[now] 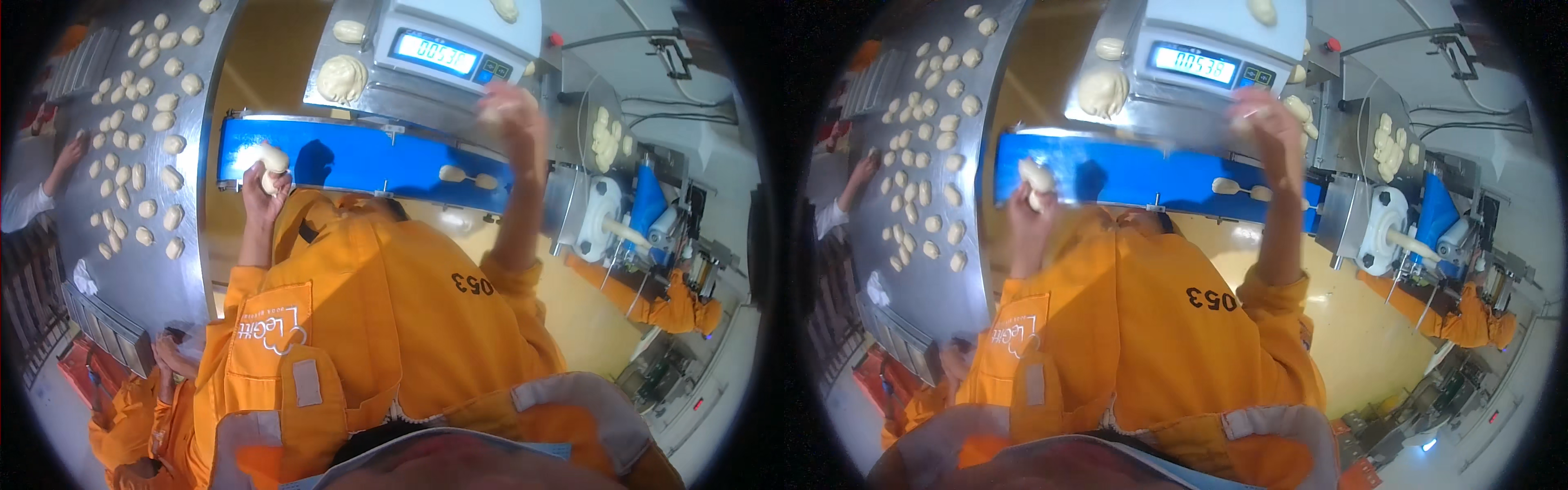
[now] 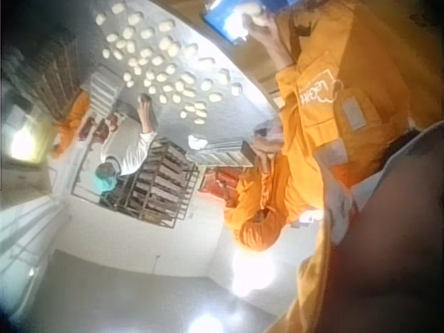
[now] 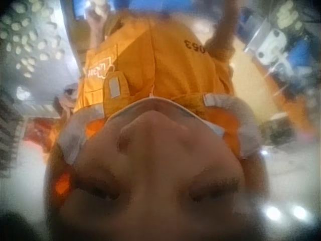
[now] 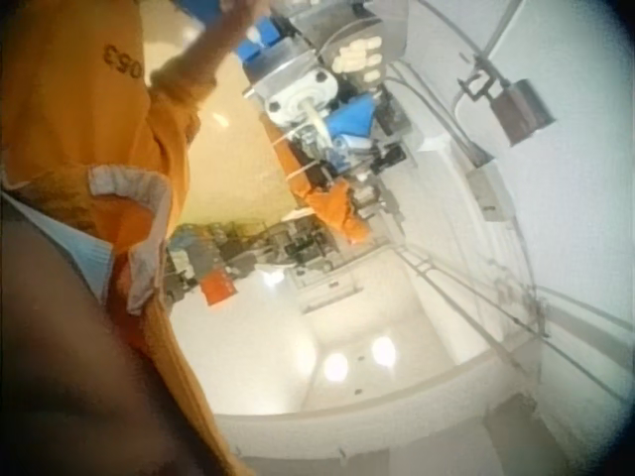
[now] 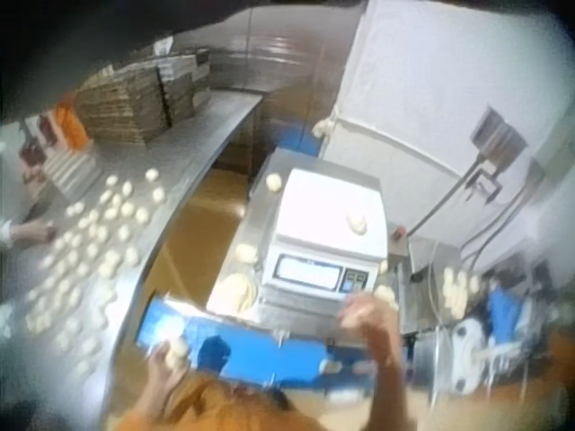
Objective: The person picks up small dough pieces from a metal table and places them onto a moving conveyor belt. They repeat this process continuously, handling the dough by hand and occasionally using a digital scale to check the weight.
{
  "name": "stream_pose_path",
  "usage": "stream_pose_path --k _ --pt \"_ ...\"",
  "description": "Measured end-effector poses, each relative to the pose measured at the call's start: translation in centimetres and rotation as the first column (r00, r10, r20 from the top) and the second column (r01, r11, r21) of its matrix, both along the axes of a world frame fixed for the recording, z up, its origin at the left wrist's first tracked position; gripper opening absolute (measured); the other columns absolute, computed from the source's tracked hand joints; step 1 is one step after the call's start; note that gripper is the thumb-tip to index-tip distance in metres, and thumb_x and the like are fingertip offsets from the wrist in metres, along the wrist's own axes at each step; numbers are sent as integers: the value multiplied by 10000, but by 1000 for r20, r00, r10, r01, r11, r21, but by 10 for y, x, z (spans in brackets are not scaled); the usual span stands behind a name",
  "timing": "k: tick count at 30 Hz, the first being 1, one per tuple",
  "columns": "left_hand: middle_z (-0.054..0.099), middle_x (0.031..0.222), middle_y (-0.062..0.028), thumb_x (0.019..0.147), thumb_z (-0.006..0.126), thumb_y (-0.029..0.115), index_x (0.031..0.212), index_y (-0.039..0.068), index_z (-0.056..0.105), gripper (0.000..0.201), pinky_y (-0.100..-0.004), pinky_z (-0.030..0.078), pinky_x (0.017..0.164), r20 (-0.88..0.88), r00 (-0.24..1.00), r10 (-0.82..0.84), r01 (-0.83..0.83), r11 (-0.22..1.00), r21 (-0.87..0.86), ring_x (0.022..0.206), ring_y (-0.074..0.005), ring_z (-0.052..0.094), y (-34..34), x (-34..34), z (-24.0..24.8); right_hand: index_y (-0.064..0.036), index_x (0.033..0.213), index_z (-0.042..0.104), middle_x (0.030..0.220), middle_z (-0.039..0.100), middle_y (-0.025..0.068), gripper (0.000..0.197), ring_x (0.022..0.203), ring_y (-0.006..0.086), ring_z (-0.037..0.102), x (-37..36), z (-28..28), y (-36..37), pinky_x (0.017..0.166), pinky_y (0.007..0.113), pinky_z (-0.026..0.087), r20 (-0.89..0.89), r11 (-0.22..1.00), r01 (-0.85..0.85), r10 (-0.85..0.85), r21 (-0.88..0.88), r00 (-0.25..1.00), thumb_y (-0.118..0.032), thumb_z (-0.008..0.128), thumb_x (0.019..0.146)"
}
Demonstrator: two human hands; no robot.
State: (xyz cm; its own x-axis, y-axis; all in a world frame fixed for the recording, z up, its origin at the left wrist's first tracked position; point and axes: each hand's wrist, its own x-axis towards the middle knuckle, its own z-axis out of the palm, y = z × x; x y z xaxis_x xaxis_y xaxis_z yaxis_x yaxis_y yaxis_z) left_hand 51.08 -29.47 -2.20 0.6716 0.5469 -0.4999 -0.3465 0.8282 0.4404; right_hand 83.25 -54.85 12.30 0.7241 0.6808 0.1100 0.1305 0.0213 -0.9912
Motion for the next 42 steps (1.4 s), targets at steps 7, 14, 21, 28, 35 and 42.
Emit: stream_pose_path --k 7,14,21,28,35,42 --pt "541 946 -71 896 585 273 1305 110 456 459 -230 393 533 -67 996 62 -55 994 93 654 -113 461 15 -38 3 -46 1110 672 833 673 101 510 738 206 644 161 57 73 698 327 495 491 589 412 -28 -696 871 -447 684 795" --pt "531 846 -64 914 574 234 1227 86 472 361 -219 408 510 -206 920 333 -319 943 96 609 -112 477 60 -132 39 -30 953 672 808 678 122 396 730 220 641 155 14 138 659 353 509 754 594 548 162 -590 637 -369 737 759" --pt "543 946 -44 898 588 171 1252 40 476 394 -188 411 528 -32 699 714 -705 696 136 677 -90 479 130 -258 78 -56 1124 606 983 619 71 367 843 150 594 20 88 293 629 255 481 312 938 130 -25 -321 950 -277 688 844" --pt "554 908 -36 907 615 191 1233 18 508 384 -181 385 502 -273 495 825 -722 566 399 655 -68 476 185 -324 114 -37 1122 612 1076 614 65 314 975 158 573 -229 34 560 833 283 482 277 783 -571 621 -245 733 -136 697 836" --pt "592 884 -23 896 637 198 1176 35 560 333 -179 398 507 -631 245 736 -634 614 470 677 -56 517 180 -362 93 -54 1195 570 1113 566 199 621 1076 356 544 -372 -53 834 891 437 472 828 837 -470 458 -280 324 -396 773 718" --pt "606 1005 -145 823 619 135 1250 83 547 435 -335 512 734 -856 166 490 -62 871 487 869 -257 622 200 -376 31 -87 1355 438 1322 397 313 836 1219 474 427 -480 -144 934 991 465 418 740 632 -589 667 -504 83 -494 757 698"
